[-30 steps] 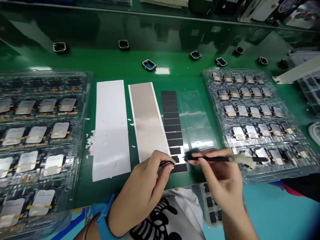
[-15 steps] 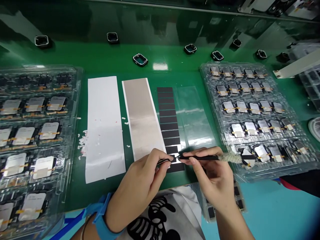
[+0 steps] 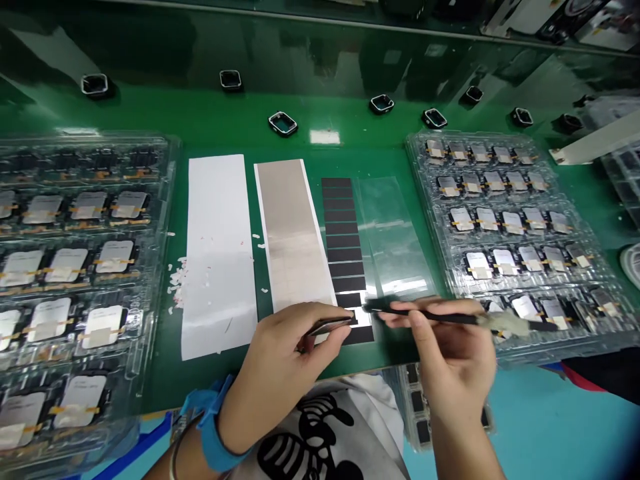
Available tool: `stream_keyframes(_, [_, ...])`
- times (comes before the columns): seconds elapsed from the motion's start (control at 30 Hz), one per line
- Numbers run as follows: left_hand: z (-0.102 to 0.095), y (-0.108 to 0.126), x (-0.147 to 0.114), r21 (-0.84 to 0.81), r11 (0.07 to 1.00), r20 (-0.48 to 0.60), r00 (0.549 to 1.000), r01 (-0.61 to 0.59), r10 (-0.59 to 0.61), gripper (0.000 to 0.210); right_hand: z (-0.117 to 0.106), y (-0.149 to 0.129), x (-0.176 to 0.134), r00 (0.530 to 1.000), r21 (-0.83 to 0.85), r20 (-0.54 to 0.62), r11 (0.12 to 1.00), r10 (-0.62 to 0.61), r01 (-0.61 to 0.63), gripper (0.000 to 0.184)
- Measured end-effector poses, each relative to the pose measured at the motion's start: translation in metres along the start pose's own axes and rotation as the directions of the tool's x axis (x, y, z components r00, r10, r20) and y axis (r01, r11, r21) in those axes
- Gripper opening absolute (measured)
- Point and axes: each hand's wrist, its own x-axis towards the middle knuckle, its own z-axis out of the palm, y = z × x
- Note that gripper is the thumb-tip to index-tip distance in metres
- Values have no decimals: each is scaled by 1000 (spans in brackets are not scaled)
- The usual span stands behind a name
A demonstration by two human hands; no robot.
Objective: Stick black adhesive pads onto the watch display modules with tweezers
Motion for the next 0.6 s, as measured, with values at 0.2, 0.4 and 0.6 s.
stream_keyframes(0.2, [-3, 1, -1, -61, 991, -77, 991, -117, 113, 36, 38, -24, -9, 956, 87, 12, 953, -292, 290, 30])
stream_keyframes(0.4, [-4, -1, -3, -65, 982, -108, 979, -180, 172, 52, 67, -25, -14, 937, 73, 28, 936, -348, 345, 35])
stream_keyframes(0.6, [-4, -2, -4, -64, 976, -128, 971, -209, 200, 54, 67, -16, -16, 932, 41, 28, 932, -361, 359, 39])
